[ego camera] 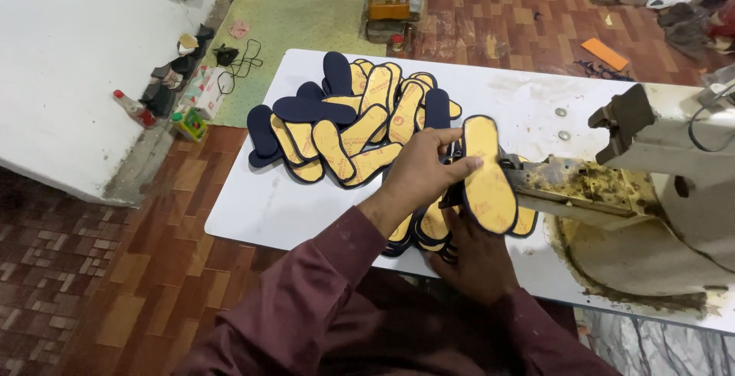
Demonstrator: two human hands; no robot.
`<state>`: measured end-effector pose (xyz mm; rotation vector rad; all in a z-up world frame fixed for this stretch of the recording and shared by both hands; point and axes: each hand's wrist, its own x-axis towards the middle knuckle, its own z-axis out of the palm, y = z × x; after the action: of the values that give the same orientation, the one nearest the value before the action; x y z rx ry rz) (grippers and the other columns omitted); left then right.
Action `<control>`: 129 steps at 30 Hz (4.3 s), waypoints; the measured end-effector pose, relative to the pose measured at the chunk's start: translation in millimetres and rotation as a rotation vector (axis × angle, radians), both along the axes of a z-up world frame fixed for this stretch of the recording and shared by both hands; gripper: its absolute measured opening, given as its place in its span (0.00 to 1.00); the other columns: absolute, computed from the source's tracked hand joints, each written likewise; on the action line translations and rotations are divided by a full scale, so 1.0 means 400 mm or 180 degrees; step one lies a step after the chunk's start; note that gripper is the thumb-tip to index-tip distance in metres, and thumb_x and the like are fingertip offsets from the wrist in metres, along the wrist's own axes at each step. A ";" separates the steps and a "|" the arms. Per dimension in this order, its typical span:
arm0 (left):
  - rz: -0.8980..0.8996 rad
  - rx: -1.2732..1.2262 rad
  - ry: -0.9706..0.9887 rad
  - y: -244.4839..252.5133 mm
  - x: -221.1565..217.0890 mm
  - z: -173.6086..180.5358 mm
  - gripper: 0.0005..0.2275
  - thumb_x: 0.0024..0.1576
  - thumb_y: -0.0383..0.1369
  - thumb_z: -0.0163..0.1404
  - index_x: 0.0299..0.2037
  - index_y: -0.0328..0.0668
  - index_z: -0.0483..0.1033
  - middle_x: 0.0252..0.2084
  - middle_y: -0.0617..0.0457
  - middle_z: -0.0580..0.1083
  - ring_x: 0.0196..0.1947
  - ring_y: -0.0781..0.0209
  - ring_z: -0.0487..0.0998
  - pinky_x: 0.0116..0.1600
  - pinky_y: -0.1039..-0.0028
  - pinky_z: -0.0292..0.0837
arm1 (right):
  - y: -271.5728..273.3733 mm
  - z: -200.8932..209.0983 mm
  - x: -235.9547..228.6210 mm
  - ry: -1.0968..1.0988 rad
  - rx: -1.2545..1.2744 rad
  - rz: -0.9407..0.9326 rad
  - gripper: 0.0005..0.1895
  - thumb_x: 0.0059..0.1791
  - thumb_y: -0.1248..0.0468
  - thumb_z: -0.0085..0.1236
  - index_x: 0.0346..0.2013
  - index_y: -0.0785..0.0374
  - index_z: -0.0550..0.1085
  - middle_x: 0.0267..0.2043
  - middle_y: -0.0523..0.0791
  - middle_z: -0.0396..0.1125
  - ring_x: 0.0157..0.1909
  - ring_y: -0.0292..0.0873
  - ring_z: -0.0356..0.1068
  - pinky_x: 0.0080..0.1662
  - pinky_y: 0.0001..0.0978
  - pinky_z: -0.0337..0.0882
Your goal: Feeding shoe insoles into an industrial machine for processing at a workstation.
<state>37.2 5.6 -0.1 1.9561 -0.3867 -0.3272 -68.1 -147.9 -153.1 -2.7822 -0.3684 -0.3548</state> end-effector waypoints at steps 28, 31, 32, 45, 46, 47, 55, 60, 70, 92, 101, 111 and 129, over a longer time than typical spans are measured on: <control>0.0635 -0.0732 -0.3129 0.147 -0.319 0.063 0.15 0.62 0.32 0.54 0.57 0.38 0.73 0.60 0.40 0.67 0.61 0.44 0.74 0.60 0.60 0.78 | 0.147 0.384 -0.113 -0.0377 0.3420 -0.0890 0.12 0.54 0.65 0.56 0.49 0.68 0.78 0.41 0.43 0.75 0.40 0.32 0.69 0.43 0.24 0.72; 0.0925 -0.1408 -0.1597 0.141 -0.315 0.089 0.14 0.61 0.35 0.52 0.55 0.41 0.71 0.48 0.52 0.74 0.35 0.66 0.76 0.36 0.78 0.78 | 0.153 0.384 -0.138 -0.0338 0.3351 -0.0878 0.11 0.51 0.66 0.59 0.46 0.68 0.79 0.33 0.43 0.74 0.30 0.32 0.68 0.32 0.24 0.73; 0.0671 -0.1601 -0.1165 0.140 -0.317 0.089 0.12 0.61 0.36 0.52 0.51 0.38 0.75 0.42 0.52 0.76 0.33 0.67 0.76 0.36 0.78 0.77 | 0.155 0.388 -0.140 -0.0469 0.3405 -0.0869 0.11 0.50 0.67 0.61 0.46 0.70 0.79 0.36 0.46 0.75 0.34 0.34 0.71 0.37 0.25 0.75; 0.0465 -0.1220 -0.1802 0.181 -0.377 0.021 0.08 0.63 0.34 0.50 0.40 0.38 0.78 0.32 0.50 0.76 0.30 0.59 0.76 0.38 0.73 0.72 | 0.165 0.344 -0.191 -0.0464 0.3225 -0.0585 0.05 0.52 0.66 0.58 0.35 0.65 0.77 0.33 0.44 0.72 0.34 0.35 0.69 0.38 0.23 0.70; 0.0469 -0.1213 -0.1801 0.188 -0.386 0.012 0.08 0.63 0.34 0.50 0.40 0.38 0.78 0.32 0.50 0.76 0.30 0.59 0.76 0.38 0.73 0.72 | 0.159 0.309 -0.198 -0.0458 0.3231 -0.0583 0.05 0.52 0.66 0.58 0.35 0.65 0.77 0.33 0.44 0.72 0.34 0.35 0.69 0.38 0.23 0.70; 0.0443 -0.1141 -0.1890 0.194 -0.395 0.001 0.08 0.63 0.34 0.50 0.41 0.37 0.78 0.34 0.48 0.78 0.32 0.56 0.79 0.40 0.71 0.75 | 0.153 0.274 -0.208 -0.0222 0.3376 -0.0384 0.05 0.53 0.64 0.55 0.36 0.63 0.74 0.33 0.42 0.68 0.33 0.35 0.65 0.37 0.24 0.67; 0.0356 -0.0891 -0.1798 0.239 -0.348 -0.030 0.10 0.63 0.37 0.49 0.42 0.38 0.79 0.35 0.49 0.80 0.33 0.54 0.81 0.40 0.69 0.74 | 0.161 0.229 -0.232 0.0994 0.4124 0.0176 0.11 0.55 0.56 0.50 0.41 0.61 0.69 0.34 0.43 0.66 0.29 0.35 0.65 0.32 0.27 0.70; 0.1383 -0.0319 -0.0819 0.326 0.051 -0.091 0.16 0.58 0.44 0.51 0.47 0.42 0.84 0.48 0.53 0.83 0.51 0.63 0.82 0.56 0.73 0.74 | 0.183 0.267 -0.224 0.1293 0.2685 0.0398 0.27 0.52 0.44 0.44 0.52 0.59 0.78 0.47 0.41 0.75 0.39 0.35 0.78 0.41 0.28 0.77; 0.0437 0.1676 -0.0196 0.200 -0.054 -0.212 0.43 0.53 0.58 0.55 0.73 0.40 0.54 0.70 0.40 0.62 0.69 0.42 0.62 0.64 0.53 0.64 | 0.159 0.207 -0.227 0.2040 0.1984 0.1182 0.22 0.53 0.42 0.50 0.45 0.51 0.81 0.43 0.37 0.79 0.41 0.33 0.79 0.37 0.27 0.76; 0.0102 -0.1364 0.0086 0.226 -0.329 0.029 0.13 0.59 0.38 0.53 0.46 0.37 0.78 0.39 0.52 0.80 0.37 0.64 0.80 0.40 0.75 0.79 | 0.133 0.271 -0.172 0.1254 0.4251 -0.0686 0.11 0.45 0.67 0.67 0.38 0.72 0.83 0.36 0.48 0.81 0.36 0.38 0.74 0.39 0.33 0.79; -0.0384 -0.1925 0.0600 0.196 -0.331 0.040 0.18 0.61 0.38 0.51 0.56 0.32 0.73 0.48 0.46 0.80 0.47 0.58 0.82 0.51 0.70 0.82 | 0.111 0.286 -0.179 0.2312 0.6041 -0.0337 0.24 0.53 0.55 0.52 0.43 0.81 0.77 0.38 0.64 0.77 0.35 0.57 0.76 0.38 0.48 0.76; 0.0045 -0.0371 -0.0840 0.181 -0.336 0.027 0.15 0.61 0.38 0.54 0.28 0.45 0.62 0.20 0.59 0.61 0.20 0.68 0.57 0.26 0.72 0.56 | 0.091 0.284 -0.152 0.0355 0.3485 -0.0612 0.07 0.49 0.68 0.61 0.29 0.67 0.82 0.32 0.45 0.77 0.33 0.36 0.72 0.37 0.26 0.72; -0.0217 0.0265 0.0389 0.023 -0.058 0.100 0.26 0.60 0.37 0.51 0.67 0.30 0.65 0.22 0.50 0.78 0.18 0.60 0.78 0.25 0.70 0.78 | -0.078 -0.004 -0.020 -0.1622 0.0551 0.1040 0.07 0.51 0.59 0.58 0.38 0.59 0.78 0.43 0.47 0.73 0.44 0.53 0.72 0.45 0.46 0.71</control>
<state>14.1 14.8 39.9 1.9953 -0.3658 -0.5118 -76.0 -179.2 -154.6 -2.3772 -0.8496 -0.9612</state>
